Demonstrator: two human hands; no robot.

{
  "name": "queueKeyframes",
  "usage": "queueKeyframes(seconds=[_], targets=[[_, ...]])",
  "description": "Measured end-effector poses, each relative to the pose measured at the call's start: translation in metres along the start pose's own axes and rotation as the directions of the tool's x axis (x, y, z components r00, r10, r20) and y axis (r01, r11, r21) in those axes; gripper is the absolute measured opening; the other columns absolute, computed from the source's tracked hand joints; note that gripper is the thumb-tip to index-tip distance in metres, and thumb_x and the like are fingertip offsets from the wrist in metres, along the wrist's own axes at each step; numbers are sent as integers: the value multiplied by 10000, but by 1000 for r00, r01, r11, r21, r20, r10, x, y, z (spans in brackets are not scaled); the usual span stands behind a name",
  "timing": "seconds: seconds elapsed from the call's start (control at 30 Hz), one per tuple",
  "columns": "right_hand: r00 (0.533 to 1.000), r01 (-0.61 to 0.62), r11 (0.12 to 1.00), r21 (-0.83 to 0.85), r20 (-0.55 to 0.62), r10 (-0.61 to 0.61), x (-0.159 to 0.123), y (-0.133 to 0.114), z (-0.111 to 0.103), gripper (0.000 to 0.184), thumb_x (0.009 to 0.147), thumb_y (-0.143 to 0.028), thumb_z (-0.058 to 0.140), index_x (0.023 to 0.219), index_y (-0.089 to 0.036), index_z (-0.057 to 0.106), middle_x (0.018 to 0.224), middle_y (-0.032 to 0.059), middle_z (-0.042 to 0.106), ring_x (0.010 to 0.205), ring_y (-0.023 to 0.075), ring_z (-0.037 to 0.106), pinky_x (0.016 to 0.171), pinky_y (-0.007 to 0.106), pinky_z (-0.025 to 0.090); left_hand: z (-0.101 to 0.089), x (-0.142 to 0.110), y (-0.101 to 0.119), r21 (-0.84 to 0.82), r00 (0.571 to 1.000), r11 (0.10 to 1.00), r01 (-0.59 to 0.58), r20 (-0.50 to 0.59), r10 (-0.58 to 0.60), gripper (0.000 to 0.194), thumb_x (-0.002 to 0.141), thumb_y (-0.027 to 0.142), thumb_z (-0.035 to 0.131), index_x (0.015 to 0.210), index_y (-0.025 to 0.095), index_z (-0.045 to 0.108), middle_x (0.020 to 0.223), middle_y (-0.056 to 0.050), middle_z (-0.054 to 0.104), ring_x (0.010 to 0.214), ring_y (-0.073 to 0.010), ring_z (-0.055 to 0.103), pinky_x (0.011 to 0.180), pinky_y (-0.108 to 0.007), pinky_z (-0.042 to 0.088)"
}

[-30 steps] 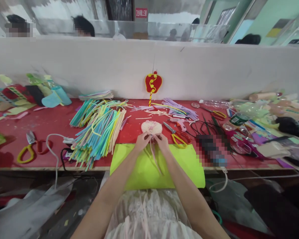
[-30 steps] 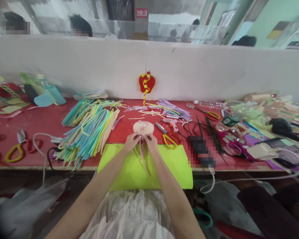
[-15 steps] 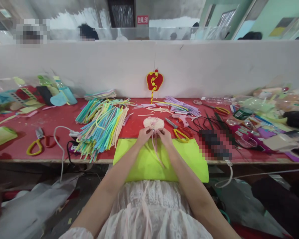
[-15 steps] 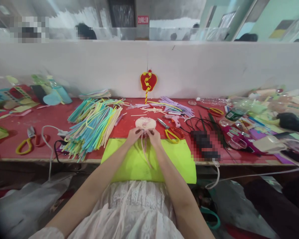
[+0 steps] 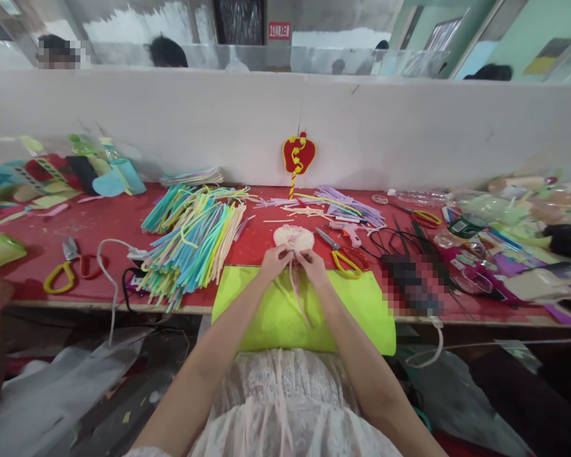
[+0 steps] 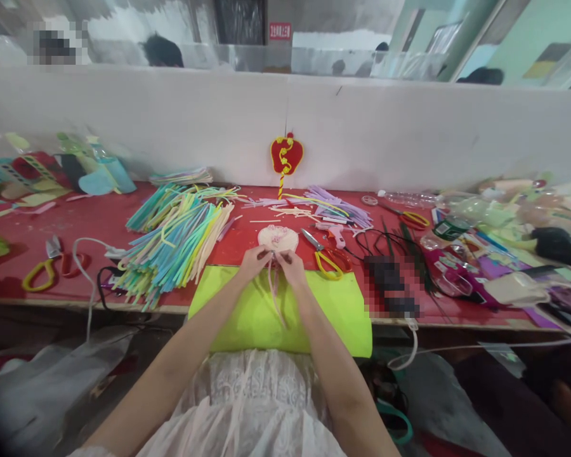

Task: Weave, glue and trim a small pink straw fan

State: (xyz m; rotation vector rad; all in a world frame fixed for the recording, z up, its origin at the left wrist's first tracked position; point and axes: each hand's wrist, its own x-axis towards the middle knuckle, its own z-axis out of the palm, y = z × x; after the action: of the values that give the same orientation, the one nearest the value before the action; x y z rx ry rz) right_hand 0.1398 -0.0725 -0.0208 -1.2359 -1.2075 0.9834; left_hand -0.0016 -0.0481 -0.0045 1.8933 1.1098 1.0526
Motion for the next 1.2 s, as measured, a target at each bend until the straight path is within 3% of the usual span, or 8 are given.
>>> queueKeyframes(seconds=[0.2, 0.3, 0.43, 0.7, 0.97, 1.2], targets=[[998, 23, 1000, 15, -54, -22, 0, -3, -2, 341, 660, -521, 613, 749, -193, 589, 705, 17, 638, 659, 159, 585, 667, 302, 480, 2, 2, -1, -33, 1000, 999, -4, 11, 4, 241, 814, 298, 448, 814, 152, 640, 756, -28, 658, 703, -140, 594, 682, -246, 464], [997, 24, 999, 34, -77, -21, -1, -5, -4, 349, 667, -534, 596, 763, -199, 575, 720, 17, 634, 662, 159, 584, 663, 304, 490, 4, 3, -1, -76, 999, 997, -17, 45, 21, 219, 817, 270, 455, 873, 159, 635, 839, -41, 667, 759, -141, 606, 728, -253, 473], [998, 6, 999, 42, -66, -3, -1, -8, -3, 355, 653, -534, 605, 755, -196, 582, 708, 18, 634, 654, 157, 581, 642, 295, 493, 4, 4, -3, -70, 999, 997, -27, 43, 30, 167, 776, 235, 524, 888, 166, 628, 924, -48, 659, 808, -137, 604, 743, -252, 476], [1000, -28, 998, 64, 0, 28, 0, -4, -3, 345, 620, -499, 638, 776, -192, 628, 736, 13, 656, 708, 161, 596, 705, 301, 495, -1, 2, -2, -77, 998, 996, -43, 52, 47, 192, 788, 319, 527, 837, 152, 608, 856, -48, 647, 810, -146, 586, 741, -255, 462], [999, -4, 998, 66, -52, 8, -2, -6, -4, 362, 641, -516, 625, 811, -197, 624, 751, 30, 652, 680, 170, 594, 629, 299, 513, 3, 4, -4, -121, 994, 992, -40, 97, 52, 198, 798, 290, 490, 908, 161, 591, 930, -50, 635, 866, -147, 581, 791, -268, 463], [998, 17, 999, 38, -54, -15, -2, -5, -2, 317, 657, -478, 626, 799, -195, 630, 766, 33, 650, 703, 168, 594, 653, 292, 502, 0, 1, 2, -68, 997, 996, -55, 49, 58, 166, 787, 278, 516, 846, 156, 612, 882, -51, 655, 813, -150, 597, 751, -263, 464]])
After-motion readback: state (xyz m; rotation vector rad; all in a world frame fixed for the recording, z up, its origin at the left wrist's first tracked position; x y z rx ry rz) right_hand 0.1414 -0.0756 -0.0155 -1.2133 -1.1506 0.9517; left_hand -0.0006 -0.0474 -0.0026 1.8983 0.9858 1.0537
